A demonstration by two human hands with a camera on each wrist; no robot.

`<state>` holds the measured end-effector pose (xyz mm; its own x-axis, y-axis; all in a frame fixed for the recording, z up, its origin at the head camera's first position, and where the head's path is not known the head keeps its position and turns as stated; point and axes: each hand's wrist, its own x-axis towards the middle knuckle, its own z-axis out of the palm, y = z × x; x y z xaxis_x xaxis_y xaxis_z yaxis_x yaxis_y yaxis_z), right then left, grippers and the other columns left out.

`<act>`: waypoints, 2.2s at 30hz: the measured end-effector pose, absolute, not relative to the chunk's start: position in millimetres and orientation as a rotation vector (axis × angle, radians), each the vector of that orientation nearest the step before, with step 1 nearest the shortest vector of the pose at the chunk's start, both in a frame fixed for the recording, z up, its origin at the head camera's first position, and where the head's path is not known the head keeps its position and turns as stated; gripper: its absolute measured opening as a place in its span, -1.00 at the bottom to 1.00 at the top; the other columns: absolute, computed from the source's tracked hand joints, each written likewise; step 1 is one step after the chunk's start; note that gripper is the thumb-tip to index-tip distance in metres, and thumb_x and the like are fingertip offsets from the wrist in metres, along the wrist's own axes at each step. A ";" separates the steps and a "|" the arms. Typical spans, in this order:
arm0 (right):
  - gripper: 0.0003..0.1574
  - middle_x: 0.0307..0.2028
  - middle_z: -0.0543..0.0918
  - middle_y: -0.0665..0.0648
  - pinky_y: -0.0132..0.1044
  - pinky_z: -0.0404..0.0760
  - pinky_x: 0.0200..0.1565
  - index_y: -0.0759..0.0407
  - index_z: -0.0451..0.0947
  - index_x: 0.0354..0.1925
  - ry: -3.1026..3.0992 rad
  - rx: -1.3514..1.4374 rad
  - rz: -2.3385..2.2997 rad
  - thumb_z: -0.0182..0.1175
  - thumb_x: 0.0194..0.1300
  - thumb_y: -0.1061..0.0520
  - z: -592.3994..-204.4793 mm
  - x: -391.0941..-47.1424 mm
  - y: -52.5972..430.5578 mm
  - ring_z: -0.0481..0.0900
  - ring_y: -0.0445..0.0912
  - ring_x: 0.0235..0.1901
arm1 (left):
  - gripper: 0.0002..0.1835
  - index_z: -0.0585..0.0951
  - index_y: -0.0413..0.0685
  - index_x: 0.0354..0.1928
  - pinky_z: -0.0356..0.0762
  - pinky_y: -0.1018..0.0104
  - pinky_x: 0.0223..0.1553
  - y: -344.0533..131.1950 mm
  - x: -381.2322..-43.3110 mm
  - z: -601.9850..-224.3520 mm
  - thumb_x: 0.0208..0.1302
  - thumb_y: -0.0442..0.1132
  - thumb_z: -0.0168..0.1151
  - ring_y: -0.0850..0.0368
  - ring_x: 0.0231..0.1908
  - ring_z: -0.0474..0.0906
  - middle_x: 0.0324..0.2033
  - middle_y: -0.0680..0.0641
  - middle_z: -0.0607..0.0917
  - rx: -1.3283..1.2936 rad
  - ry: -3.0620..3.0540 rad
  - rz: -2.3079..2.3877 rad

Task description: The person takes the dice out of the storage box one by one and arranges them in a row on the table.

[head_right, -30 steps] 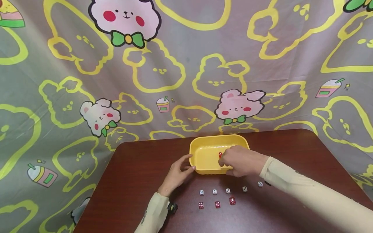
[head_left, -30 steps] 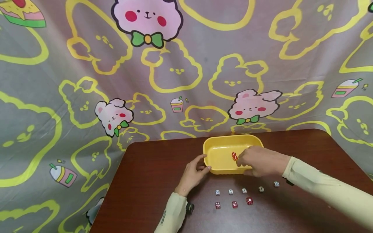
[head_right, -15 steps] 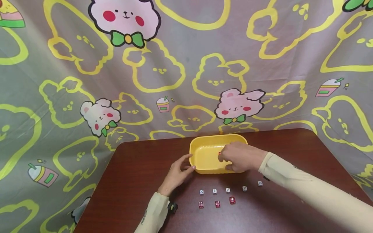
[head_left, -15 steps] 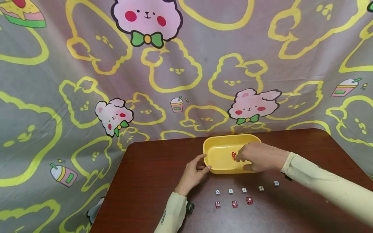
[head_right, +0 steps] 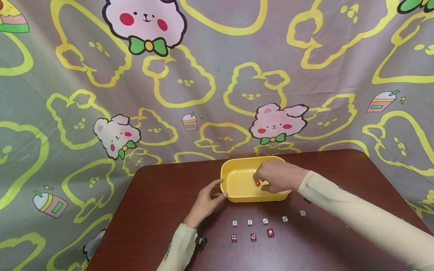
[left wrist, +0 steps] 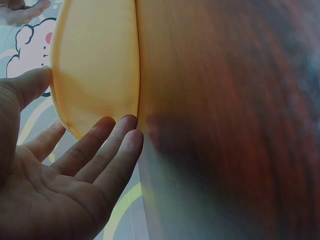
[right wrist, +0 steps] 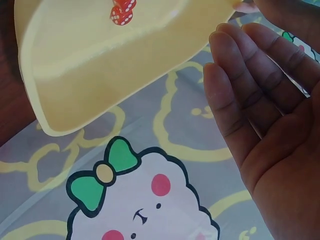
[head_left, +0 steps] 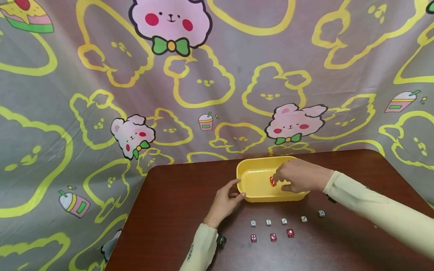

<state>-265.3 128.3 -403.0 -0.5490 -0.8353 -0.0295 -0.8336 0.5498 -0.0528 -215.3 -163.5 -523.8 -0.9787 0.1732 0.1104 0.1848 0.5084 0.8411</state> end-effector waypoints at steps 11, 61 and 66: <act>-0.73 -0.31 0.83 -0.04 -0.17 0.75 -0.24 0.00 0.79 -0.15 2.703 -1.463 -0.111 0.57 0.14 0.10 -404.6 -275.6 128.3 0.71 -0.20 -0.35 | -0.41 0.51 0.06 0.42 0.76 0.37 -0.14 -163.4 -215.0 -524.6 0.40 -0.08 0.40 0.00 -0.01 0.79 0.26 -0.19 0.65 -0.316 -2.717 -1.523; -0.81 -0.31 0.82 -0.03 -0.13 0.73 -0.23 0.07 0.75 -0.24 2.665 -1.414 -0.041 0.53 0.15 0.14 -428.8 -314.0 116.4 0.72 -0.12 -0.31 | -0.40 0.51 0.03 0.42 0.76 0.34 -0.10 -163.7 -214.7 -523.7 0.40 -0.06 0.40 -0.01 -0.01 0.79 0.23 -0.19 0.67 -0.321 -2.721 -1.498; -0.80 -0.30 0.83 -0.02 -0.11 0.72 -0.23 0.05 0.76 -0.24 2.670 -1.415 -0.022 0.54 0.14 0.13 -432.8 -314.2 113.8 0.73 -0.11 -0.30 | -0.39 0.50 -0.01 0.43 0.76 0.33 -0.10 -163.9 -213.3 -523.1 0.40 -0.08 0.40 -0.02 -0.02 0.80 0.23 -0.21 0.67 -0.327 -2.719 -1.494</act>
